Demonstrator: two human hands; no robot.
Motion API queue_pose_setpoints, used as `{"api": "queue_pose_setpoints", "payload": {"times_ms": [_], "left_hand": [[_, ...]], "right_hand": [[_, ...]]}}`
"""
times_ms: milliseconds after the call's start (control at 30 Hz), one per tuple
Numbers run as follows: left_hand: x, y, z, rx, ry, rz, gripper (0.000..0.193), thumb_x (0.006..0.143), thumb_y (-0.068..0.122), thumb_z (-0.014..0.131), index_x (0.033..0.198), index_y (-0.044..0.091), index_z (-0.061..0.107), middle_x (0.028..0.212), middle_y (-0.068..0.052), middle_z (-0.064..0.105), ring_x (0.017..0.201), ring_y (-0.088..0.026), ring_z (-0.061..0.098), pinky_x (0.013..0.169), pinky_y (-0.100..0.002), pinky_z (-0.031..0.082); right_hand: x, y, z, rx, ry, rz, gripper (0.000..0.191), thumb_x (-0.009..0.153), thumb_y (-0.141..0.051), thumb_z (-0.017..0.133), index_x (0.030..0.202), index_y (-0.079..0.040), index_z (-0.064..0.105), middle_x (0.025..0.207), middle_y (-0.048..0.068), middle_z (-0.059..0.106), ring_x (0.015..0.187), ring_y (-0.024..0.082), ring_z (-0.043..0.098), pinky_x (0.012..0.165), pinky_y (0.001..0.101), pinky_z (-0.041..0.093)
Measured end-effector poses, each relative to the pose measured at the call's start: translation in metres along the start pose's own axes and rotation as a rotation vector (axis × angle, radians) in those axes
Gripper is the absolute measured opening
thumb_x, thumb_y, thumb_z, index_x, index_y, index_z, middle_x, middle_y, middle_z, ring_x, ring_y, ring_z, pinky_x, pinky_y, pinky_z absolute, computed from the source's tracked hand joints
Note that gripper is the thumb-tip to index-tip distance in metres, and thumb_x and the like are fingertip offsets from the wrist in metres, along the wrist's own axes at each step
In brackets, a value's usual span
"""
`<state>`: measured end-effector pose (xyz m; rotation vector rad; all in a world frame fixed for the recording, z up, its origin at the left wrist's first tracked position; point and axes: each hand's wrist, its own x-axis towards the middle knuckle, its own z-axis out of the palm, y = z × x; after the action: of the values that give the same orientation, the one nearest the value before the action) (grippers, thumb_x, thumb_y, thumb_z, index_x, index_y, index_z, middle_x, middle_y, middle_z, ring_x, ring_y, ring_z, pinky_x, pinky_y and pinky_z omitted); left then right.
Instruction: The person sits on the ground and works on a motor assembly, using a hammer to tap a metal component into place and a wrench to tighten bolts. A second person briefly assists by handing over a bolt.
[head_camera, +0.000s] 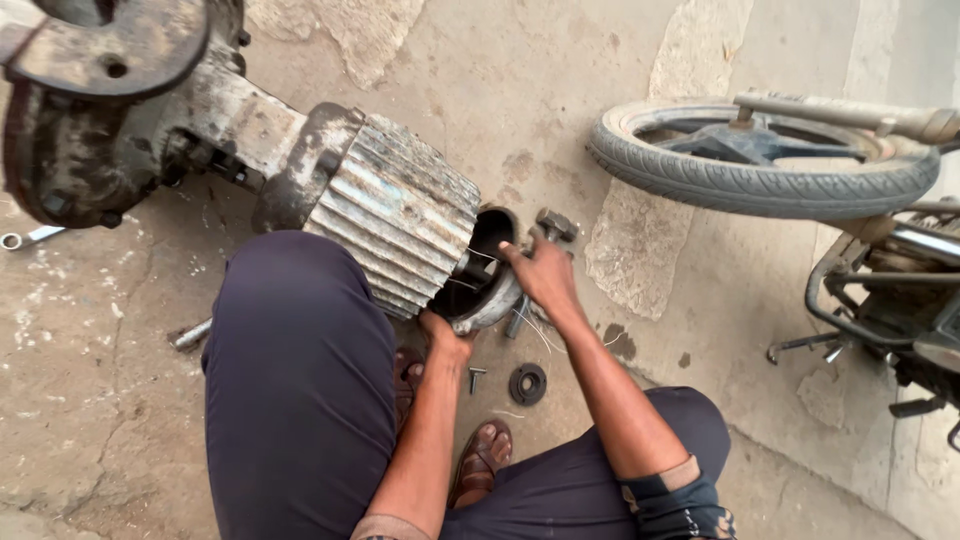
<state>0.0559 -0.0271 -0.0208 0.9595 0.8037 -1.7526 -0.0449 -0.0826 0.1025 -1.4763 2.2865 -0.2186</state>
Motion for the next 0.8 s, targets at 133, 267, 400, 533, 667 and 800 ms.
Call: {"api": "queue_pose_setpoints", "payload": {"times_ms": [133,267,400,533,667,800], "left_hand": [[-0.007,0.015,-0.003,-0.065,-0.019,0.016,0.063,0.099,0.061,0.039,0.145,0.02,0.055,0.146,-0.005,0.058,0.126,-0.026,0.058,0.1,-0.051,0.051],[-0.009,0.026,-0.006,-0.123,-0.03,0.021,0.063,0.1,0.06,0.037,0.144,0.02,0.055,0.145,-0.005,0.059,0.126,-0.025,0.058,0.1,-0.051,0.051],[-0.007,0.032,-0.009,-0.168,-0.04,0.027,0.063,0.1,0.06,0.035,0.144,0.02,0.055,0.145,-0.004,0.059,0.126,-0.025,0.058,0.101,-0.05,0.051],[-0.004,0.033,-0.013,-0.204,-0.043,0.032,0.063,0.101,0.059,0.033,0.144,0.02,0.055,0.144,-0.004,0.059,0.126,-0.024,0.058,0.102,-0.05,0.05],[-0.003,0.031,-0.012,-0.232,-0.041,0.033,0.062,0.102,0.059,0.032,0.144,0.019,0.055,0.143,-0.003,0.059,0.126,-0.024,0.058,0.103,-0.049,0.05],[0.0,0.028,-0.013,-0.255,-0.048,0.029,0.062,0.102,0.059,0.03,0.144,0.019,0.055,0.143,-0.003,0.059,0.126,-0.023,0.058,0.104,-0.049,0.05]], "right_hand": [[-0.001,-0.026,0.006,-0.045,-0.052,-0.022,0.072,0.088,-0.05,0.065,0.139,0.0,0.06,0.098,0.036,0.07,0.101,0.045,0.071,0.093,0.05,0.053],[-0.002,-0.04,0.013,-0.04,-0.01,-0.12,0.067,0.089,-0.052,0.065,0.126,0.005,0.066,0.098,0.037,0.068,0.1,0.048,0.069,0.091,0.0522,0.051],[-0.002,-0.042,0.015,-0.012,0.032,-0.159,0.06,0.095,-0.053,0.059,0.106,0.004,0.076,0.083,0.031,0.068,0.085,0.045,0.068,0.081,0.0537,0.051],[0.001,-0.038,0.018,-0.02,-0.017,-0.069,0.061,0.103,-0.052,0.054,0.082,0.001,0.076,0.053,0.013,0.058,0.047,0.026,0.051,0.053,0.05,0.046],[0.001,-0.032,0.024,-0.031,-0.011,-0.057,0.063,0.104,-0.05,0.056,0.072,0.001,0.074,0.047,0.003,0.044,0.04,0.018,0.034,0.044,0.0457,0.035],[0.0,-0.028,0.029,0.002,0.071,-0.149,0.05,0.1,-0.046,0.06,0.092,0.0,0.078,0.045,0.014,0.052,0.039,0.022,0.047,0.048,0.0456,0.042]]}}
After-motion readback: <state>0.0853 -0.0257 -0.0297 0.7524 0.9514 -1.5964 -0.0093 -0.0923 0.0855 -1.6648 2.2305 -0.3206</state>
